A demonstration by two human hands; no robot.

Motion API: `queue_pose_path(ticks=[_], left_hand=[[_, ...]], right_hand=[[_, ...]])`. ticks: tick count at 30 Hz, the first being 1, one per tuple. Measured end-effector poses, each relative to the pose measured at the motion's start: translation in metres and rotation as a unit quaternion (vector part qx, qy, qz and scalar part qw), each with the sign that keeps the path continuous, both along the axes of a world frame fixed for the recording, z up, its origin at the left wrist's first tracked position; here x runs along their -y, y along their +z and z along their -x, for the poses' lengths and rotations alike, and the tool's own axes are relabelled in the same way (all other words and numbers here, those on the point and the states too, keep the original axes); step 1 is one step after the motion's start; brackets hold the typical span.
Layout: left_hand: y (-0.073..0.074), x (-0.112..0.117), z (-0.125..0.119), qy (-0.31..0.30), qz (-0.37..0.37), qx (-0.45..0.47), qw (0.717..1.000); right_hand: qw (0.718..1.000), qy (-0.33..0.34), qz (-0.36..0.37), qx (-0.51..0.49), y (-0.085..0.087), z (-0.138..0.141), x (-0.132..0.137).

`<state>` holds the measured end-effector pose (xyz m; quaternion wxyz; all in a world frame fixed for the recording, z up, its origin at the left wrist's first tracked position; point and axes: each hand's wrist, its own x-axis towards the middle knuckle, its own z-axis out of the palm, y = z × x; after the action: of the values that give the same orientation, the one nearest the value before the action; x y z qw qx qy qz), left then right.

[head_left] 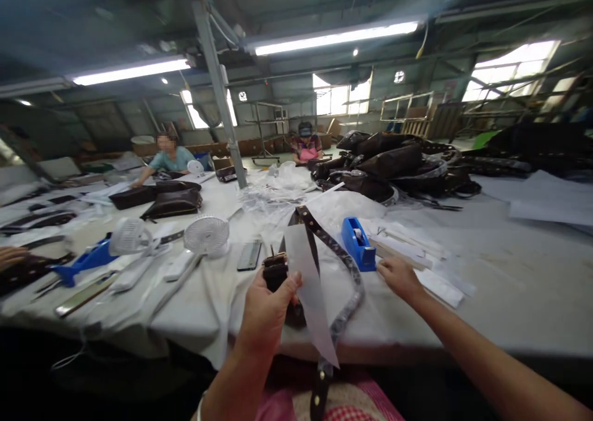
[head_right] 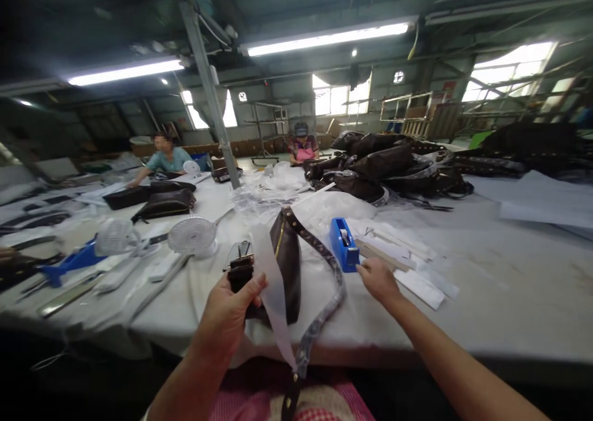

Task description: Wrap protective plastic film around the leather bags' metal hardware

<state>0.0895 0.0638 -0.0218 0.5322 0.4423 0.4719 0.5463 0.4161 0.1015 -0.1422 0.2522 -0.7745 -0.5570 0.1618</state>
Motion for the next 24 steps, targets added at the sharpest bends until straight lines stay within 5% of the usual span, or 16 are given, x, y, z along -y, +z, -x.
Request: queue_pose_path(ticks=[2,5,6,8,12,15,17,20,24], left_hand=[[0.001,0.000,-0.004,-0.008,-0.005,-0.021,1.000],[0.004,0.001,-0.011,-0.022,-0.021,-0.054,0.998],[0.006,0.002,-0.013,-0.026,-0.027,-0.067,0.997],[0.007,0.004,-0.014,-0.031,-0.038,-0.093,0.994],[0.007,0.009,-0.009,-0.033,-0.049,-0.107,0.993],[0.006,0.012,-0.005,-0.047,-0.070,-0.041,0.996],[0.007,0.012,-0.004,-0.056,-0.084,0.018,0.995],[0.011,0.014,-0.001,-0.062,-0.071,0.046,0.994],[0.012,0.018,0.003,-0.092,-0.041,0.026,0.995]], right_hand=[[0.994,0.066,-0.037,-0.077,0.023,0.029,0.015],[0.888,0.297,-0.085,-0.339,0.068,0.079,0.050],[0.864,0.356,-0.065,-0.349,0.082,0.094,0.062],[0.859,0.405,-0.040,-0.310,0.105,0.120,0.082],[0.902,0.357,-0.054,-0.237,0.112,0.145,0.097],[0.890,0.316,-0.013,-0.329,0.100,0.148,0.092],[0.852,0.259,0.019,-0.455,0.096,0.148,0.084],[0.757,0.143,-0.011,-0.638,0.099,0.147,0.072],[0.658,0.030,-0.041,-0.751,0.106,0.151,0.058]])
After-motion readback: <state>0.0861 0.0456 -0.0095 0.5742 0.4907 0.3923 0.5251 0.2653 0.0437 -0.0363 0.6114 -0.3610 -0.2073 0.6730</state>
